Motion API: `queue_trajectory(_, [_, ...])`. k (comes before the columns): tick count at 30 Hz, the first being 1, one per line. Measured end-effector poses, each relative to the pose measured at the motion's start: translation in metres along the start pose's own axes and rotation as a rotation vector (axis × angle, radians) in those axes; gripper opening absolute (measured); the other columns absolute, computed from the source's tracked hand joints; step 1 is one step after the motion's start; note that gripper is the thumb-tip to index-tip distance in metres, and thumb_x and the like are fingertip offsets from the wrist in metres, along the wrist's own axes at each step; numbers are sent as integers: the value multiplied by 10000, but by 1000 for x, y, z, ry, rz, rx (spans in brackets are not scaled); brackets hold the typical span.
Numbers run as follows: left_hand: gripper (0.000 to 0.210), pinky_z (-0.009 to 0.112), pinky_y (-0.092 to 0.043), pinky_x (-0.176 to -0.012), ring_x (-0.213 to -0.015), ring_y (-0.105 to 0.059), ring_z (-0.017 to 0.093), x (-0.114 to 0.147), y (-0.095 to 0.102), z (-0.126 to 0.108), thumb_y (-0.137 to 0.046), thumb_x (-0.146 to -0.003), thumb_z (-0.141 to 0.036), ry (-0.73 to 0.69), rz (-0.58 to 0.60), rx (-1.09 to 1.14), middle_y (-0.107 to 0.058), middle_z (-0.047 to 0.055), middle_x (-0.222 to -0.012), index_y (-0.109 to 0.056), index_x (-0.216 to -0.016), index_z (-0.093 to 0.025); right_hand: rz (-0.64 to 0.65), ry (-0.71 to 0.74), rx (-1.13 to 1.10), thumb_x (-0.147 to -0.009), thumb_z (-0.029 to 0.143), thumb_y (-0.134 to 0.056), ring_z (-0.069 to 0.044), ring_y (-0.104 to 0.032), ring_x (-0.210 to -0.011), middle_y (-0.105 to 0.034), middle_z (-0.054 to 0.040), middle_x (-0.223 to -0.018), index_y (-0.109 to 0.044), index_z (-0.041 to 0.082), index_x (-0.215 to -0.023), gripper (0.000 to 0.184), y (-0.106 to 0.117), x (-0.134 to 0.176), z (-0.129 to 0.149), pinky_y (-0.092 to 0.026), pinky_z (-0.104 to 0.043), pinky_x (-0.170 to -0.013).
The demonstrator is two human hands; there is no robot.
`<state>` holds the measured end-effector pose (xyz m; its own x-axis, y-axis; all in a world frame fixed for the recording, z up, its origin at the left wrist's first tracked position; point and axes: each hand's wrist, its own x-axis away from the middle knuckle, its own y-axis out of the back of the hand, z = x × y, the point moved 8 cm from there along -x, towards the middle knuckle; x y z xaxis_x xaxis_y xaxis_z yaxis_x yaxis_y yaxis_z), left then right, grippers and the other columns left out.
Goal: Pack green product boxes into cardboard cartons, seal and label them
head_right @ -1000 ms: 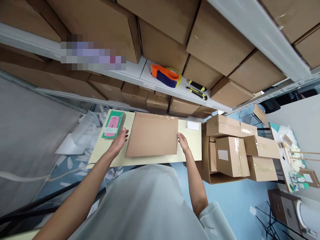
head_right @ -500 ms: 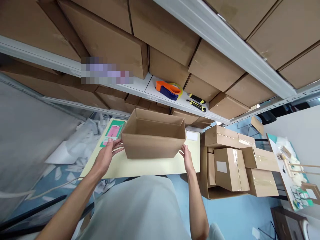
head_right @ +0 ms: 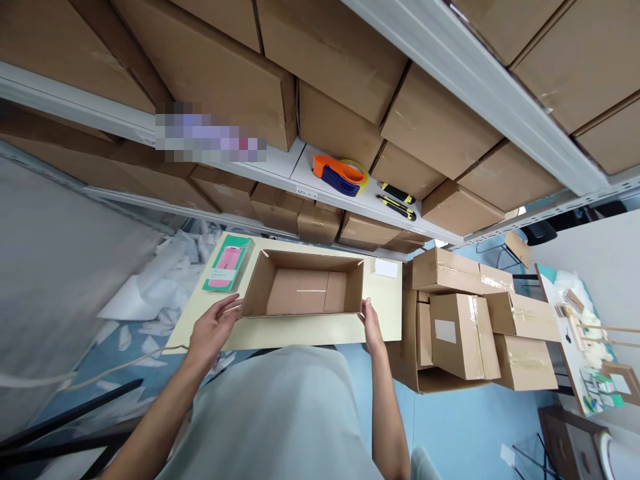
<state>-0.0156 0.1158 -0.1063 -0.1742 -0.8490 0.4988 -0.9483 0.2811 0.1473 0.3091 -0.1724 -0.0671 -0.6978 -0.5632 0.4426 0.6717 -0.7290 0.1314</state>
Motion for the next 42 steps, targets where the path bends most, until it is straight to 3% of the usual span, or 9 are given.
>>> queue_trajectory(4, [453, 502, -650, -1113, -1019, -829, 264, 6, 8, -27, -763, -731, -365, -73, -51, 105, -823, 70, -962, -728, -1153, -204, -37, -14, 10, -1042, 903, -482, -338, -569, -1598, -628, -167, -1683, -725, 217, -1536, 880, 8, 5, 17, -475, -526, -1315])
queue_trajectory(11, [691, 496, -634, -1100, -1037, -808, 286, 16, 2, -61, -851, -671, -497, -136, 31, 175, -817, 71, -963, -730, -1280, -192, -120, 73, 118, -964, 852, -680, -370, -619, -1541, -693, -156, -1609, -768, 230, -1461, 801, 10, 13, 45, -527, -530, -1277])
queue_trajectory(17, [698, 443, -672, -950, -909, -784, 265, 27, -4, -60, -875, -666, -639, -183, 98, 78, -768, 48, -903, -753, -1197, -203, -195, 132, 178, -806, 783, -869, -377, -773, -1292, -813, -186, -1397, -823, 198, -1304, 769, 7, 15, 42, -628, -524, -1137])
queue_trajectory(25, [669, 483, -682, -980, -915, -814, 282, 25, 2, -43, -844, -632, -645, -143, 166, 94, -799, 62, -939, -745, -1144, -226, -303, 168, 323, -822, 898, -709, -366, -800, -1090, -863, -187, -1185, -858, 157, -1161, 828, 7, 32, 42, -675, -512, -966])
queue_trajectory(31, [706, 426, -695, -895, -879, -822, 277, 28, 40, -56, -857, -650, -660, -196, 87, 110, -821, 72, -922, -767, -1192, -216, -274, 277, 427, -907, 905, -610, -328, -779, -887, -851, -150, -983, -858, 169, -1131, 808, -4, 48, 81, -672, -457, -828])
queue_trajectory(35, [733, 417, -703, -867, -886, -843, 295, 54, 81, -49, -865, -660, -662, -204, -92, 123, -863, 113, -1055, -767, -1238, -223, -165, 397, 533, -983, 849, -550, -291, -728, -745, -801, -116, -824, -856, 156, -1115, 769, -18, 54, 129, -614, -385, -712])
queue_trajectory(38, [742, 426, -715, -849, -938, -858, 327, 98, 119, -30, -865, -672, -642, -180, -299, 153, -862, 164, -1216, -764, -1275, -221, -43, 464, 537, -1003, 820, -556, -282, -729, -755, -803, -115, -843, -853, 159, -1102, 732, -32, 58, 153, -588, -347, -677])
queue_trajectory(42, [685, 484, -723, -923, -995, -864, 354, 192, 168, 2, -817, -749, -589, -131, -636, 155, -851, 166, -1290, -775, -1319, -212, 185, 506, 510, -1029, 766, -601, -285, -751, -823, -827, -128, -950, -852, 178, -1109, 644, -65, 63, 156, -599, -340, -699])
